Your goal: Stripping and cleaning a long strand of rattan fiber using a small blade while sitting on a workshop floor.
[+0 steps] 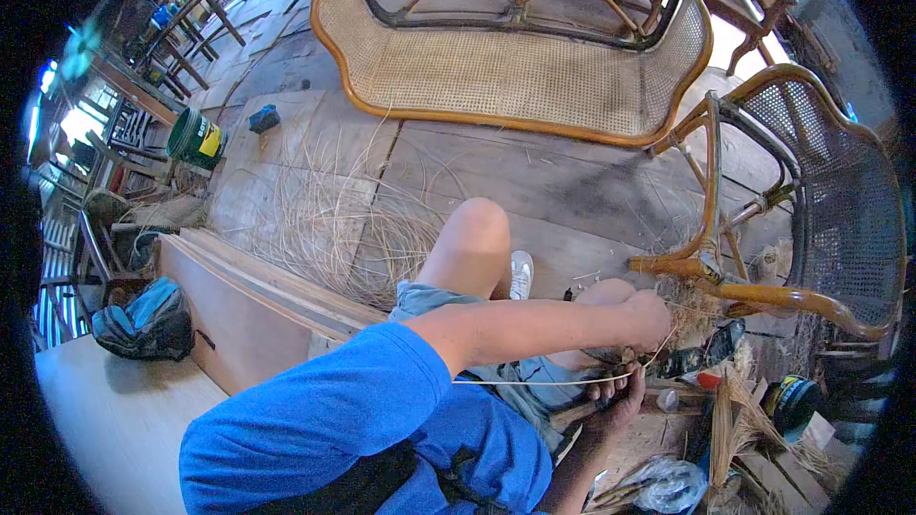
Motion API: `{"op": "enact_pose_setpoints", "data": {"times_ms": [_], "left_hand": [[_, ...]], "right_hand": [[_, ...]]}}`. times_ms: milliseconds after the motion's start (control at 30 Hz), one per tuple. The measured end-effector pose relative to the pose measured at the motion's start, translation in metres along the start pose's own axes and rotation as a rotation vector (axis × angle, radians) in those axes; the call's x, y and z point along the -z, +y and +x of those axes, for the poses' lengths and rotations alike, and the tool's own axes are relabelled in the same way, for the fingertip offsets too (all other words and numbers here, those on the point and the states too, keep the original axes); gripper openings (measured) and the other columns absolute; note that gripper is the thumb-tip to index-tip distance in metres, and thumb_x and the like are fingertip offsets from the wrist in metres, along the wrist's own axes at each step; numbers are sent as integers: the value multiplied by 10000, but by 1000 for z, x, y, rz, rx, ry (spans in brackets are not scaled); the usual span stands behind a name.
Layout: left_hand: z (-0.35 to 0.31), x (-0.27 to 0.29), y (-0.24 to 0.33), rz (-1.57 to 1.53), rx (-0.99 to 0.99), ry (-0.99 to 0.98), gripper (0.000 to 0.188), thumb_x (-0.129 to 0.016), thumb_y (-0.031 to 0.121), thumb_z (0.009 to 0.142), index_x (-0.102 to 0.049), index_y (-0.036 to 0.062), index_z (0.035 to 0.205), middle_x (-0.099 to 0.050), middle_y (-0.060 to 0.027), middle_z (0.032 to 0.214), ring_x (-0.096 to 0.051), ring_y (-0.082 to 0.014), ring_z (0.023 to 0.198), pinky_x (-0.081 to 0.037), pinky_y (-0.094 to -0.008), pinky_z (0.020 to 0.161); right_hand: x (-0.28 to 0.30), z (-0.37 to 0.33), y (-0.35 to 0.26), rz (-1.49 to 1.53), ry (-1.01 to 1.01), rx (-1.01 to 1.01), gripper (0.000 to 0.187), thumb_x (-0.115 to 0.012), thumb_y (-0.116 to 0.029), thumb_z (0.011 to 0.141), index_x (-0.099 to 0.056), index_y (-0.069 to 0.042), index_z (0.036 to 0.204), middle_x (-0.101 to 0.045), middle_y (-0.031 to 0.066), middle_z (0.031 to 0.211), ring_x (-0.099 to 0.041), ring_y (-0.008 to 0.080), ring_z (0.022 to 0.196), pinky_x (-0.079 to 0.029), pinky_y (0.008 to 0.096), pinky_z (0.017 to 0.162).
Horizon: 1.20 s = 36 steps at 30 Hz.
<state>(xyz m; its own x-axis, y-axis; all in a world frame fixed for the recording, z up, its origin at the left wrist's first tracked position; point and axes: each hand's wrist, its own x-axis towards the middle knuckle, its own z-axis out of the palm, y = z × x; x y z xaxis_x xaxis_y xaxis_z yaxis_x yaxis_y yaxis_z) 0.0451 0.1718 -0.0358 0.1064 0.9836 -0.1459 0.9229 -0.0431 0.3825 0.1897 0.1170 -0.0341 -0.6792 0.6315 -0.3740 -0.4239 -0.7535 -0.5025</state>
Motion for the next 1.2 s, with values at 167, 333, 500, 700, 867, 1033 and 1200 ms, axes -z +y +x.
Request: {"op": "enact_pose_setpoints", "data": {"times_ms": [167, 333, 500, 700, 867, 1033, 1200], "left_hand": [[3, -3, 3, 30, -2, 53, 174, -600, 199, 685, -706, 111, 790, -676, -78, 822, -653, -245, 786, -516, -376, 635], [2, -3, 2, -9, 0, 59, 192, -615, 189, 675, -706, 115, 827, -676, -65, 858, -650, -225, 784, -508, -373, 624], [1, -4, 3, 14, 5, 31, 168, -594, 190, 681, -701, 107, 780, -673, -80, 811, -650, -241, 758, -511, -377, 621], [-2, 0, 4, -44, 11, 76, 165, -587, 195, 688, -699, 101, 764, -671, -90, 810, -649, -249, 771, -512, -385, 644], [1, -4, 3, -70, 41, 57, 172, -584, 180, 699, -701, 101, 797, -671, -90, 841, -647, -245, 807, -510, -379, 662], [5, -6, 4, -18, -7, 35, 168, -587, 182, 705, -702, 104, 800, -672, -86, 843, -647, -245, 809, -506, -374, 662], [2, -4, 4, 13, 16, 39, 168, -591, 177, 700, -704, 110, 804, -673, -79, 843, -648, -241, 809, -506, -372, 654]], "right_hand": [[0, 1, -1, -28, 23, 3, 234, -410, -270, 942, -422, -117, 764, -346, -50, 587, -351, 70, 448, -359, 234, 366], [-1, -1, 0, -14, 67, 8, 225, -410, -274, 940, -448, -118, 783, -351, -49, 585, -352, 69, 444, -364, 234, 365], [6, 1, 1, -43, 24, 10, 220, -421, -282, 936, -464, -120, 794, -353, -50, 579, -352, 69, 443, -356, 229, 364], [-2, -3, 0, -40, 49, 38, 214, -420, -270, 935, -462, -122, 786, -351, -50, 574, -351, 67, 441, -350, 227, 361], [-3, -3, 2, -42, 90, 59, 215, -418, -266, 935, -456, -121, 780, -351, -49, 574, -346, 66, 440, -350, 228, 359], [1, -3, 2, -33, 60, 39, 215, -416, -264, 935, -456, -117, 783, -352, -48, 577, -344, 65, 439, -355, 229, 358], [2, -2, 1, -27, 73, 45, 214, -426, -270, 933, -464, -108, 799, -376, -47, 588, -361, 66, 440, -359, 225, 362]]}}
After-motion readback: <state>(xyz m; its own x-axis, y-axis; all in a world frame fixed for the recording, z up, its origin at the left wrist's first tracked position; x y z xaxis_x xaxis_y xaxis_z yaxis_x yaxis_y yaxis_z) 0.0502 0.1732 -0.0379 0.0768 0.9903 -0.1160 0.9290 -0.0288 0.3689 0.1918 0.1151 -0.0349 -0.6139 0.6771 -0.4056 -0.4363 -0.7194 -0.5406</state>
